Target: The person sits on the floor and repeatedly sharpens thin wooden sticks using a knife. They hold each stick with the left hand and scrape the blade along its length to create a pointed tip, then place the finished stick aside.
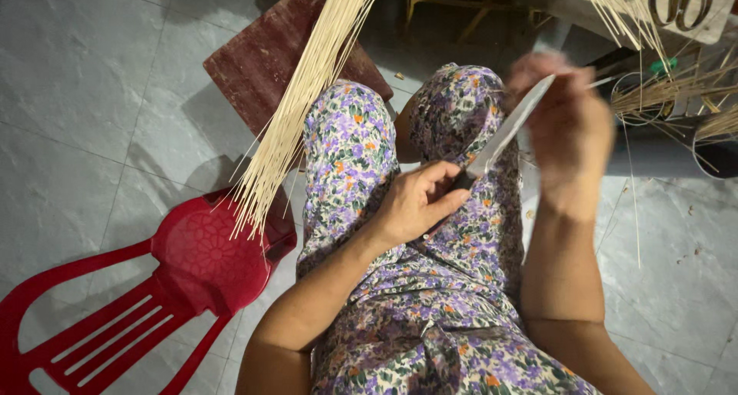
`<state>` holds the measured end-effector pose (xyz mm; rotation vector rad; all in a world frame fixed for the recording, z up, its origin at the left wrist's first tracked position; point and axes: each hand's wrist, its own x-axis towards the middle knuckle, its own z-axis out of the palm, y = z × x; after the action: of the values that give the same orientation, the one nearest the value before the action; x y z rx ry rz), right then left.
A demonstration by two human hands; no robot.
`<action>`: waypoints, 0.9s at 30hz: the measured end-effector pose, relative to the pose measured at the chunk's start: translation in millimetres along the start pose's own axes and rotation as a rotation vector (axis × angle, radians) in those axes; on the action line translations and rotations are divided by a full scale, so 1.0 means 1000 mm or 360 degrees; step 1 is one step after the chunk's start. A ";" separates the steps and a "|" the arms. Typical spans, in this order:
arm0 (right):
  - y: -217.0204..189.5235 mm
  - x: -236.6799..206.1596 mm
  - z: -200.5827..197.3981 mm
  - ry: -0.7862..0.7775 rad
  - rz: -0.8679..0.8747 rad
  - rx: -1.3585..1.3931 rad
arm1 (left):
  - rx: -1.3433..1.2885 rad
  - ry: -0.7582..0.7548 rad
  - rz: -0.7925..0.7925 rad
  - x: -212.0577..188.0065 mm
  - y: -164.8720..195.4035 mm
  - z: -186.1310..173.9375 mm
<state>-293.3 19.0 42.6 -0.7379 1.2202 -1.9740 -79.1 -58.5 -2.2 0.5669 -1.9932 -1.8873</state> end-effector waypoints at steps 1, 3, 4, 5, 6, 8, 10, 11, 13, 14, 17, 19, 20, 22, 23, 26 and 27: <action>-0.005 0.002 -0.006 0.0145 0.0010 0.0115 | -0.0018 0.0016 0.0053 -0.001 0.000 0.001; -0.015 0.002 -0.015 0.0400 0.0030 0.0300 | -0.0074 0.0065 0.0044 -0.002 0.000 0.003; -0.016 -0.001 -0.016 0.0508 0.0053 0.0365 | -0.0114 0.0096 -0.0017 0.001 0.000 0.006; -0.013 -0.006 -0.014 0.0369 0.0119 0.0357 | -0.0154 0.0131 -0.0080 0.003 0.001 0.008; -0.010 -0.015 -0.011 0.0230 0.0184 0.0347 | -0.0109 0.0145 -0.0091 0.006 0.001 0.009; 0.001 -0.025 -0.002 0.0035 0.0292 0.0243 | -0.0012 0.0169 -0.0106 0.014 0.004 0.009; 0.021 -0.034 0.010 -0.0067 0.0391 0.0059 | 0.0050 0.0171 0.0012 0.017 0.010 0.011; 0.025 -0.034 0.012 -0.0074 0.0432 0.0052 | 0.0081 0.0162 0.0073 0.017 0.013 0.010; 0.033 -0.030 0.013 -0.0088 0.0497 0.0034 | 0.0390 0.0227 0.0362 0.018 0.020 0.001; 0.035 -0.027 0.012 -0.0031 0.0458 0.0063 | 0.0545 0.0256 0.0511 0.020 0.023 -0.005; 0.035 -0.021 0.004 0.0115 0.0340 0.0118 | 0.0313 0.0283 0.0162 0.022 0.021 -0.047; 0.034 -0.016 -0.001 0.0165 0.0266 0.0094 | -0.0071 0.0613 0.0467 0.040 0.009 -0.095; 0.035 -0.014 -0.003 0.0210 0.0298 0.0087 | -0.0119 0.0722 0.0244 0.045 0.001 -0.120; 0.037 -0.011 -0.006 0.0302 0.0367 0.0078 | 0.0251 0.1047 0.0246 0.068 -0.018 -0.169; 0.038 -0.011 -0.007 0.0285 0.0361 0.0076 | 0.0551 0.1195 0.0182 0.078 -0.030 -0.188; 0.042 -0.009 -0.009 0.0252 0.0336 0.0066 | 0.0752 0.1417 -0.0002 0.101 -0.067 -0.221; 0.043 -0.009 -0.009 0.0249 0.0335 0.0064 | 0.0852 0.1402 -0.0093 0.104 -0.079 -0.228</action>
<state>-283.7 17.5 -1.1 -0.4227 1.2891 -1.9025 -50.8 -310.9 -69.5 1.3218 -1.8015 -0.8168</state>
